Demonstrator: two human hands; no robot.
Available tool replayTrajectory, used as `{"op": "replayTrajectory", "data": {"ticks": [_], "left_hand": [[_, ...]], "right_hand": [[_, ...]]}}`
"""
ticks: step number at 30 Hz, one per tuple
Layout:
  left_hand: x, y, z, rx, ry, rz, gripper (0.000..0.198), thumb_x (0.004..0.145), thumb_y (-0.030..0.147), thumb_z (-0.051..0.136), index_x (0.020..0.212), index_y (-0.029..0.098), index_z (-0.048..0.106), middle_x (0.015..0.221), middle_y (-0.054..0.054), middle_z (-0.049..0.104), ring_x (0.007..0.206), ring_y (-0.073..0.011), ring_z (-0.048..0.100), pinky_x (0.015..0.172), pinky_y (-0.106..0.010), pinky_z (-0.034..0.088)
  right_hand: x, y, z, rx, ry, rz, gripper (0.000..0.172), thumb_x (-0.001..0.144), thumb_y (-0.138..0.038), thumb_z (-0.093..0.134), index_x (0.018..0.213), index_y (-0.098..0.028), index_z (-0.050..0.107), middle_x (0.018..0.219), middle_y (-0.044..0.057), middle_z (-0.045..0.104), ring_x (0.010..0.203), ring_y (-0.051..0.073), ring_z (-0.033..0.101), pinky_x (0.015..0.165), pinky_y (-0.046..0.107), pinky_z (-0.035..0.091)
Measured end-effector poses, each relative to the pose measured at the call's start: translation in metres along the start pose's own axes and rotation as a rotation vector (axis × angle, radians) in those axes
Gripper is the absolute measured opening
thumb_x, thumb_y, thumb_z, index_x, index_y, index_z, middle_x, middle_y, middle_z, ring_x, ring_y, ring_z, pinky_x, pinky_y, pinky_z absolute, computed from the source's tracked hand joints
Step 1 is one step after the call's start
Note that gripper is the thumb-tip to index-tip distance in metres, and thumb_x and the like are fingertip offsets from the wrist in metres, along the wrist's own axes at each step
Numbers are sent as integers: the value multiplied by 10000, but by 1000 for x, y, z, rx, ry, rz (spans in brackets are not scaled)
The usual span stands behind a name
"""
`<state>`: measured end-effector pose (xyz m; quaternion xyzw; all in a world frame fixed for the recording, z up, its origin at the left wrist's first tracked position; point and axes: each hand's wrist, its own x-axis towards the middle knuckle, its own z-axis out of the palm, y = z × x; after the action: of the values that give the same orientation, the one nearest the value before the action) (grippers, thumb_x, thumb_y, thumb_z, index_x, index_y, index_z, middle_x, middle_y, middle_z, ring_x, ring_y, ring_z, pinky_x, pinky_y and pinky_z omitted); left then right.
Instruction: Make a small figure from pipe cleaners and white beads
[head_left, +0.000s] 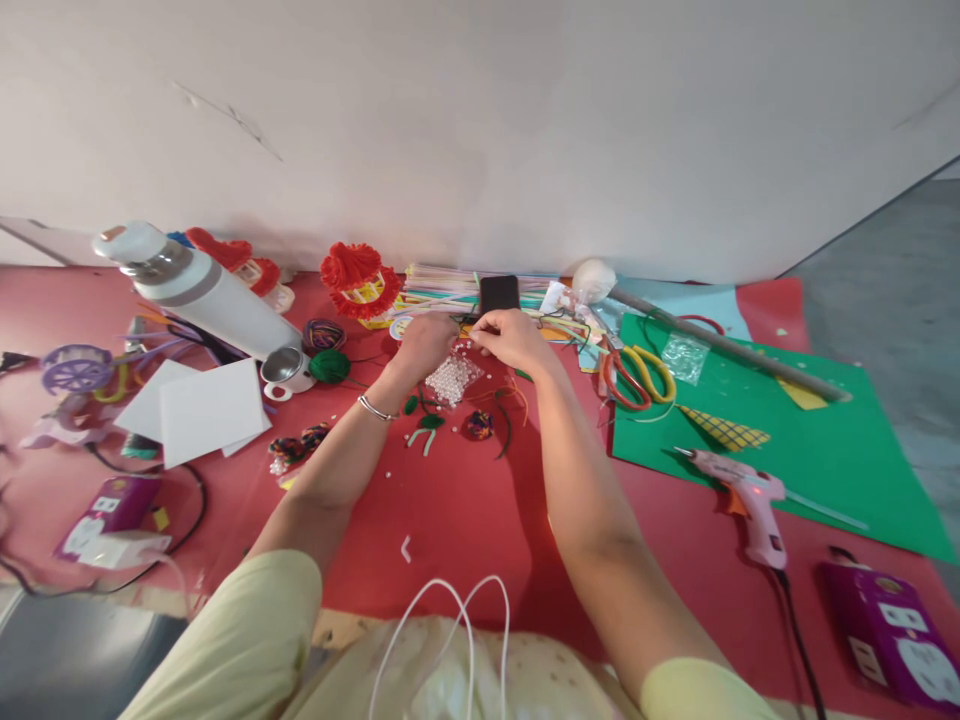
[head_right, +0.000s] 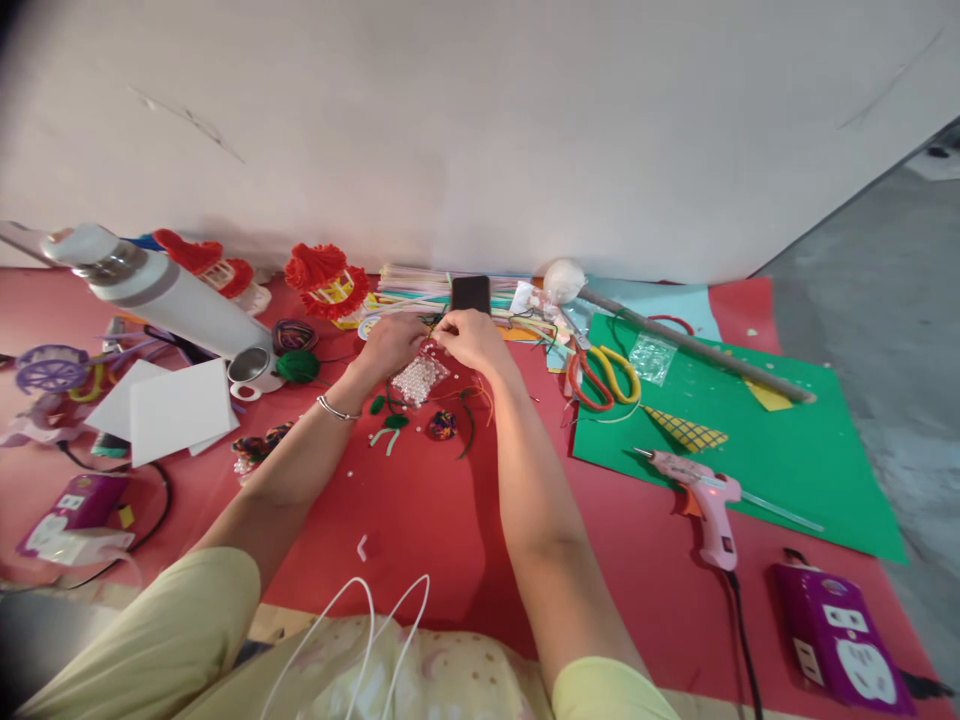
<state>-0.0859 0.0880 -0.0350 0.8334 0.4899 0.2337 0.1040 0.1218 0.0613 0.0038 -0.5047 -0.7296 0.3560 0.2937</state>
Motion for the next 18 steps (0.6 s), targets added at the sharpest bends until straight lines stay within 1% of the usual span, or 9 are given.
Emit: {"op": "replayTrajectory", "data": {"ticks": [2, 4, 6, 8, 10, 12, 16, 18], "left_hand": [[3, 2, -3, -334, 104, -73, 136, 838, 188, 675, 882, 180, 803, 921, -91, 771, 913, -239, 692, 859, -361, 502], [6, 5, -8, -741, 154, -218, 146, 804, 244, 762, 928, 176, 803, 888, -65, 770, 827, -188, 688, 778, -315, 516], [8, 9, -13, -1110, 139, -376, 234, 744, 283, 851, 939, 167, 793, 814, -43, 750, 723, -138, 659, 660, -259, 495], [9, 12, -17, -1356, 92, -465, 285, 698, 292, 907, 913, 158, 777, 763, -27, 720, 675, -108, 634, 586, -218, 467], [8, 15, -20, -1492, 47, -478, 296, 681, 301, 934, 863, 147, 758, 744, -21, 697, 659, -95, 623, 548, -196, 454], [6, 17, -21, -1551, 13, -467, 295, 693, 317, 936, 829, 142, 743, 740, -21, 690, 649, -92, 620, 529, -190, 449], [5, 19, -21, -1542, -8, -470, 265, 739, 320, 913, 820, 143, 734, 722, -25, 694, 635, -99, 631, 534, -196, 461], [4, 19, -21, -1534, -19, -448, 283, 723, 326, 926, 835, 139, 745, 721, -28, 698, 634, -102, 635, 544, -200, 475]], "right_hand": [[1, 0, 0, 19, 40, -12, 124, 909, -248, 670, 861, -192, 770, 759, 51, 762, 742, 191, 718, 713, 291, 525], [2, -1, 0, 54, 105, -31, 140, 913, -277, 667, 869, -189, 767, 801, 57, 768, 761, 192, 710, 720, 296, 526], [3, -3, -1, 102, 169, -59, 176, 914, -321, 666, 865, -182, 762, 829, 60, 768, 774, 188, 699, 723, 295, 522], [3, -7, -1, 164, 214, -72, 213, 904, -365, 671, 869, -176, 763, 809, 52, 757, 753, 177, 677, 705, 290, 516], [2, -11, 0, 243, 223, -54, 243, 890, -399, 680, 889, -173, 770, 783, 43, 743, 714, 164, 650, 664, 279, 512], [1, -16, 1, 326, 197, -19, 265, 875, -420, 690, 911, -171, 775, 780, 41, 740, 680, 153, 630, 613, 263, 506], [-1, -21, 2, 423, 155, 13, 258, 849, -418, 712, 888, -171, 774, 786, 46, 745, 651, 138, 615, 555, 240, 491], [-2, -23, 0, 445, 145, 9, 253, 842, -415, 719, 875, -170, 774, 806, 51, 755, 650, 134, 614, 546, 233, 486]]}}
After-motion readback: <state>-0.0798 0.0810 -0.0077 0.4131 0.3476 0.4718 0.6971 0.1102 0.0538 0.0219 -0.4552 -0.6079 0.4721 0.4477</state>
